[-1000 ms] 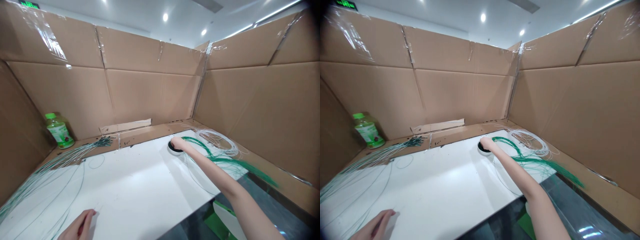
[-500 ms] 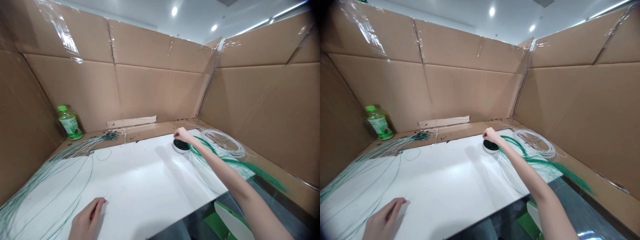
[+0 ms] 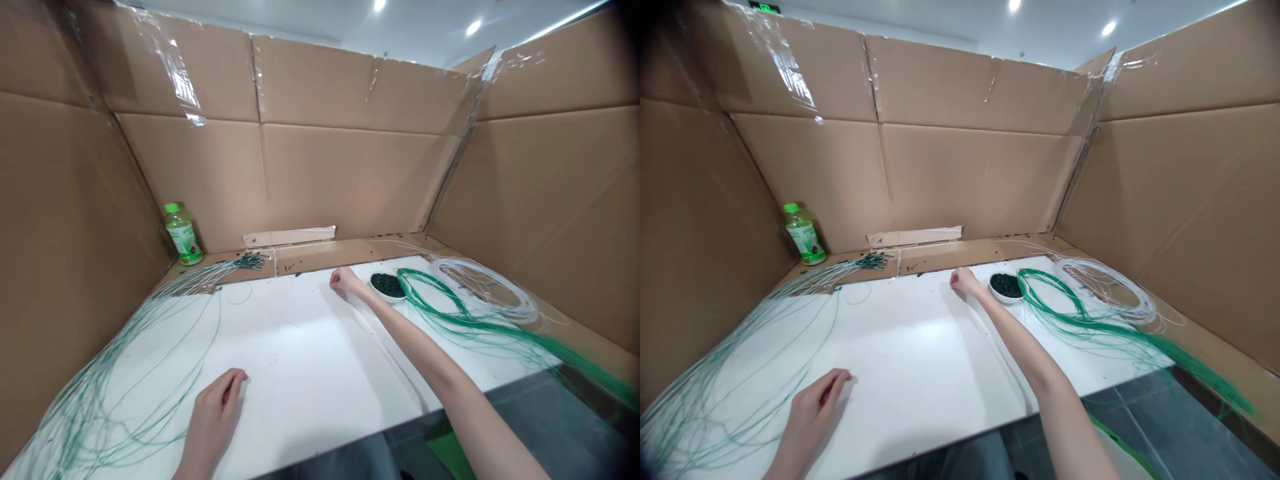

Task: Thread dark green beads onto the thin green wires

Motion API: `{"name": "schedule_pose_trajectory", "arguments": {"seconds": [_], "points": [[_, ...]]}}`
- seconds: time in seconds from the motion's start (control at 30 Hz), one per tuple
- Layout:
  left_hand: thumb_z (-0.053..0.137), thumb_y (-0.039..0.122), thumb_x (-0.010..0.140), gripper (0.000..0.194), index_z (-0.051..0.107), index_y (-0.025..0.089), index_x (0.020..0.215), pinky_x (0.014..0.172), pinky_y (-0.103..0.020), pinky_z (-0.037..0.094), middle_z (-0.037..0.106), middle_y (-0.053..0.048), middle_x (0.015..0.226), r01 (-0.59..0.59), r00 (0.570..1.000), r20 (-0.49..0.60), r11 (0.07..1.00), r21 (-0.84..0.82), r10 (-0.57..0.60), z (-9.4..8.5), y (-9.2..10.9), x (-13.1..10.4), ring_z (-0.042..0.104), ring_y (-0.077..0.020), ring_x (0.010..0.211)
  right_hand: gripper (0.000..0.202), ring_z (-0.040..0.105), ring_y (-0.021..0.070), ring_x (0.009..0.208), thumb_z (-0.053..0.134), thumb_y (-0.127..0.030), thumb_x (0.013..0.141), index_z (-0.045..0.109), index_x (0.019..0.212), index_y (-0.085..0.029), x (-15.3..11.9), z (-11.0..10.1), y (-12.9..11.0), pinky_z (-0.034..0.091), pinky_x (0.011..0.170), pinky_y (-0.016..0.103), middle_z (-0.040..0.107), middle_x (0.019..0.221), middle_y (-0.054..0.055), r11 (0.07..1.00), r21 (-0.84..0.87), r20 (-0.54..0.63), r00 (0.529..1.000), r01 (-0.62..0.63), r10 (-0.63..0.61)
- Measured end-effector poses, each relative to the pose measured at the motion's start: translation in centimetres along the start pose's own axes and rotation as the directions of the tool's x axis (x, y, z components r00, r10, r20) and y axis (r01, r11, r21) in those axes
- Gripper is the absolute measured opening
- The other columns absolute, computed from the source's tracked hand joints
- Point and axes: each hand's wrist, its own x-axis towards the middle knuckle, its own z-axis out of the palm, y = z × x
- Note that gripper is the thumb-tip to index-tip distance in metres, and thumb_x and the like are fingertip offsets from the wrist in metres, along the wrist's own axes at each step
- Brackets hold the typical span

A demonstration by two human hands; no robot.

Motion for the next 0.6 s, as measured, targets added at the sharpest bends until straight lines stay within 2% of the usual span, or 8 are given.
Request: {"name": "schedule_pose_trajectory", "arguments": {"seconds": [0.1,0.27,0.43,0.6], "points": [[0.042,0.045,0.087,0.035,0.062,0.019,0.076,0.059,-0.02,0.043,0.066,-0.001,0.069,0.011,1.0,0.006,1.0,-0.001,-0.011,-0.01,0.15,-0.03,0.051,-0.0116,0.05,0.029,0.06,0.0181,0.094,0.054,-0.032,0.089,0.056,0.112,-0.014,-0.17,-0.39,0.37,0.052,0.08,0.037,0.059,0.112,0.007,1.0,0.002,0.002,1.0,-0.029,0.029],[0.043,0.046,0.085,0.035,0.062,0.018,0.077,0.059,-0.02,0.043,0.067,-0.001,0.073,0.027,1.0,0.012,0.999,-0.024,-0.027,0.14,-0.41,0.11,0.053,-0.012,0.053,0.028,0.06,0.0177,0.093,0.054,-0.032,0.089,0.057,0.111,-0.014,-0.31,-0.68,0.48,0.052,0.079,0.036,0.059,0.111,0.007,0.998,0.02,-0.006,0.998,-0.06,0.06],[0.043,0.046,0.086,0.034,0.062,0.018,0.077,0.06,-0.019,0.044,0.067,-0.001,0.073,0.025,1.0,0.007,0.999,-0.028,-0.024,0.09,-0.19,0.21,0.053,-0.0119,0.054,0.028,0.06,0.018,0.094,0.054,-0.032,0.089,0.056,0.112,-0.015,-0.38,-0.62,0.59,0.052,0.079,0.037,0.059,0.112,0.007,0.997,0.044,0.003,0.998,-0.057,0.057],[0.042,0.045,0.085,0.036,0.062,0.018,0.074,0.057,-0.02,0.044,0.065,-0.001,0.066,-0.001,1.0,-0.01,1.0,-0.004,0.001,-0.07,0.04,0.17,0.046,-0.0114,0.046,0.029,0.06,0.0179,0.094,0.053,-0.032,0.089,0.056,0.112,-0.015,-0.44,-0.59,0.62,0.052,0.08,0.037,0.059,0.112,0.007,0.997,0.053,0.004,0.999,-0.048,0.048]]}}
